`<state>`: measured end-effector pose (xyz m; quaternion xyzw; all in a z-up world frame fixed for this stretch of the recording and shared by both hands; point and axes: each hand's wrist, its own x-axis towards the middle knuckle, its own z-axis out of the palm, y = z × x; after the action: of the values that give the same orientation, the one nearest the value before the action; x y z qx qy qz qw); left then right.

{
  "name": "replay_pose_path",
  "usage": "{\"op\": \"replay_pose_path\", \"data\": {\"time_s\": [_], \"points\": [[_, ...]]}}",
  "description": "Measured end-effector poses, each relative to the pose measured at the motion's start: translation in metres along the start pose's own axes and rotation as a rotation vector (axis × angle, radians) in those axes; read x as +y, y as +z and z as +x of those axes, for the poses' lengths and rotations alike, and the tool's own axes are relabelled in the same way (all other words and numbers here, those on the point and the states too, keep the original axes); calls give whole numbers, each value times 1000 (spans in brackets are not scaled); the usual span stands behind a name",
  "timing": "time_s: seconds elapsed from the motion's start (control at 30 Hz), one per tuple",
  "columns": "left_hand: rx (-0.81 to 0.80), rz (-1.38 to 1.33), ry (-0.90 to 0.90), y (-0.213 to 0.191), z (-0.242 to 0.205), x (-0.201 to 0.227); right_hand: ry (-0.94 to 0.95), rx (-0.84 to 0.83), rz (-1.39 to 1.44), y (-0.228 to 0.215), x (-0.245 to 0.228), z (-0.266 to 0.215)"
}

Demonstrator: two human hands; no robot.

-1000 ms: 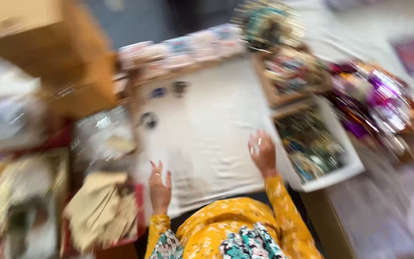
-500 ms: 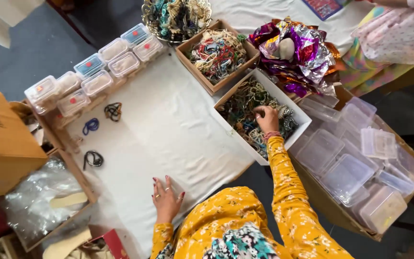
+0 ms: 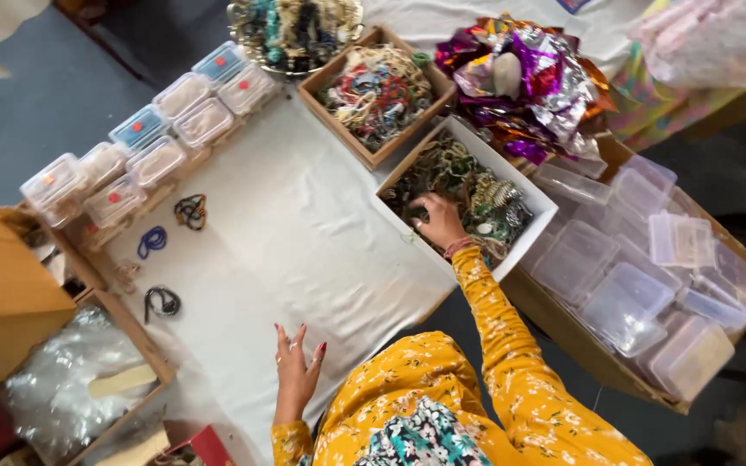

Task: The person sorts through various necklaces and bracelets from boxes, picking them up one by one, untangling them, and arranging them on a white cloth-covered table. The person handles multiple types of jewelry, including beaded and metallic chains, and places them in neat piles.

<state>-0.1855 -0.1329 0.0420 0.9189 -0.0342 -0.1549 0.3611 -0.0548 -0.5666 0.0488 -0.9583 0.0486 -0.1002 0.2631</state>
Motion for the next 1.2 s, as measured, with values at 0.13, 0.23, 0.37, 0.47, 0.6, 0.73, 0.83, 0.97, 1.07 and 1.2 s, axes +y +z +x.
{"op": "replay_pose_path", "data": {"time_s": [0.13, 0.23, 0.37, 0.47, 0.6, 0.73, 0.83, 0.97, 1.07, 1.2], "points": [[27, -16, 3, 8, -14, -24, 133, 151, 114, -33, 27, -16], [54, -21, -51, 6, -27, -46, 387, 455, -246, -44, 70, -25], [99, -48, -70, 0, -30, -54, 458, 432, -506, -57, 97, -35], [104, -51, -88, -6, -29, -54, 462, 405, -515, -59, 118, -38], [133, -46, -54, -15, -30, -47, 480, 446, -500, -91, 97, -36], [143, -48, -55, -27, -32, -32, 551, 352, -91, -119, 71, -40], [128, -41, -33, -35, -32, -19, 433, 341, -162, -156, 39, -39], [139, -43, 3, -52, -39, -2, 364, 448, -69, -212, -2, -48], [147, -85, 60, -67, -37, 19, 181, 448, 137, -255, -62, -56], [200, -221, 316, -103, -29, 97, -13, 228, 795, -247, -131, -58]]}}
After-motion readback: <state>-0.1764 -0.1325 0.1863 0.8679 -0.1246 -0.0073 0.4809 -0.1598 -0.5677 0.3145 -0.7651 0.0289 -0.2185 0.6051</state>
